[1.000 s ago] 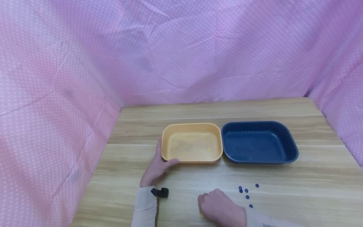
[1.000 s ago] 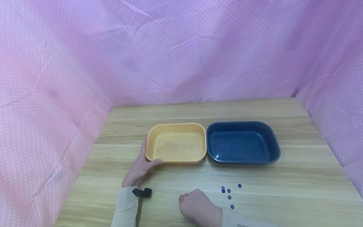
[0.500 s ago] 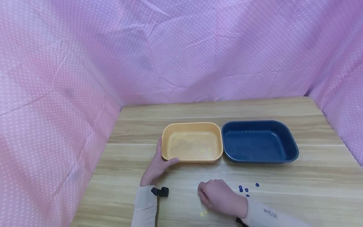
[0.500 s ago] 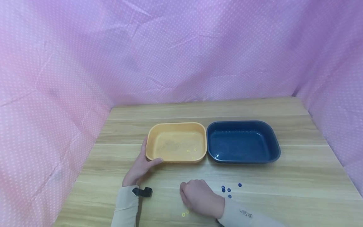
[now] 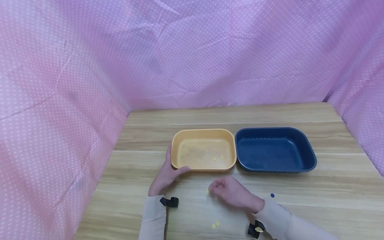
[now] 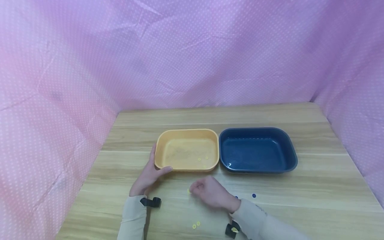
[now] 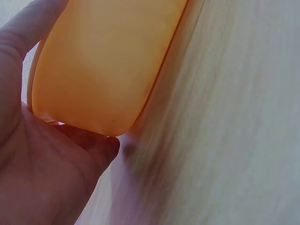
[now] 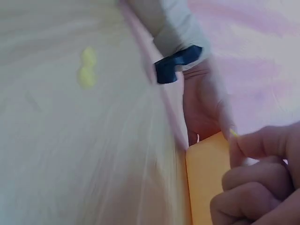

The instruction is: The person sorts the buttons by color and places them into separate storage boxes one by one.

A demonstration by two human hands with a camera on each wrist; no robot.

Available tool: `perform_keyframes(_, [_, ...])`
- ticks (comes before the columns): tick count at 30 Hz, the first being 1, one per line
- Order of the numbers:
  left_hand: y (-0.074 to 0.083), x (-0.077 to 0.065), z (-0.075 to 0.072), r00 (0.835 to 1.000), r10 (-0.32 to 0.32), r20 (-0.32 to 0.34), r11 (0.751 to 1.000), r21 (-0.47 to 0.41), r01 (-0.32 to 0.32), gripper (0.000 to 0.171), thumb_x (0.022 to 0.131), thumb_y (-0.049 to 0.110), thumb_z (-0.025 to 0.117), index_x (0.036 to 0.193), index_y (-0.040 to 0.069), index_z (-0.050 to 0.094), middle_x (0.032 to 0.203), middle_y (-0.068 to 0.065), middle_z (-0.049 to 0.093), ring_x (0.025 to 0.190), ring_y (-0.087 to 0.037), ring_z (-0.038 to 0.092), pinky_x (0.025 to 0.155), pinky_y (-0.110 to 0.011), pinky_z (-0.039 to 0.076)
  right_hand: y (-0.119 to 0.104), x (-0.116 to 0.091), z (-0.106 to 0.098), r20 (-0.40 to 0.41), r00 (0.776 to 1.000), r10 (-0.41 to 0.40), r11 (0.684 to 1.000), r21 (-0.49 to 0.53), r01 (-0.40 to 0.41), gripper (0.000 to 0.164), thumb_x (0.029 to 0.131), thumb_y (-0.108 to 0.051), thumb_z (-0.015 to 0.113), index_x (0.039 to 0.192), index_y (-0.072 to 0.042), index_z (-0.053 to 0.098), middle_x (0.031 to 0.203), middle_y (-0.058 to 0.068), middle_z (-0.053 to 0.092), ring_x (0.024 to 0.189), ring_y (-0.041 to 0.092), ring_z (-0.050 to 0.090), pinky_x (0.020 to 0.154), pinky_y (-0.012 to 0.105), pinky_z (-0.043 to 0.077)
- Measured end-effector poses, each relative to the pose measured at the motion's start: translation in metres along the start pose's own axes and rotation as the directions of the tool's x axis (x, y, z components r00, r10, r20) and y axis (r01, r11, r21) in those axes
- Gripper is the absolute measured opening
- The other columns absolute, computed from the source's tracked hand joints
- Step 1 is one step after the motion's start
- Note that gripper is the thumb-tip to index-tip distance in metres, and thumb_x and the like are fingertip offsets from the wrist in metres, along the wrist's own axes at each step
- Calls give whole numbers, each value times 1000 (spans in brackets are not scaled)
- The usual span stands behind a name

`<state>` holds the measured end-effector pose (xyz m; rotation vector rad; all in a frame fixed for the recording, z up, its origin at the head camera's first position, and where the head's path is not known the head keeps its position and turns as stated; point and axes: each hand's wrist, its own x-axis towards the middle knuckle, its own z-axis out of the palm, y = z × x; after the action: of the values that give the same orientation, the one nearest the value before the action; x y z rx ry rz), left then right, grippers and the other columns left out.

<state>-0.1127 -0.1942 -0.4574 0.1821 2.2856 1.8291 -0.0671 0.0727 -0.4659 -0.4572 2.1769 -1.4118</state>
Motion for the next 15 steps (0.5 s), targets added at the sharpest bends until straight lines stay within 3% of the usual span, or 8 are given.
perform_keyframes(2, [1,0,0,1000,-4,-1,1000,1,4,119,80,13,81,155,21,-10,161,-13,12,142,-34,24,116,-46,12,0,1,-3,-25,999,36,997,68,-34,17,94,-23,62,97,-11,74,93,-1,71,85,12,61,78,30,51])
perform_keyframes(5, [1,0,0,1000,-12,-3,1000,5,12,120,80,14,81,155,20,-11,161,-13,11,142,-33,23,116,-46,12,-2,3,-8,-60,993,100,976,200,-87,23,95,-25,62,100,-5,72,96,4,70,87,14,58,77,30,49])
perform_keyframes(7, [1,0,0,1000,-13,-2,1000,0,13,119,80,12,81,155,20,-11,161,-13,10,143,-33,23,116,-46,11,-4,3,-11,-85,986,142,956,270,-114,27,94,-27,63,98,-2,72,85,4,66,78,14,53,67,26,44])
perform_keyframes(11, [1,-1,0,1000,-15,5,1000,-8,15,118,81,10,80,155,21,-12,161,-12,9,143,-32,23,116,-46,12,-10,5,-16,-120,973,198,920,366,-142,35,93,-30,65,77,1,65,60,0,43,58,16,38,52,24,29])
perform_keyframes(15, [1,0,0,1000,-22,13,1000,-18,22,119,81,11,80,155,21,-13,161,-12,9,142,-33,25,116,-46,13,-13,4,-19,-130,966,223,866,482,-134,36,92,-31,67,80,3,65,52,-1,33,49,15,34,48,23,26])
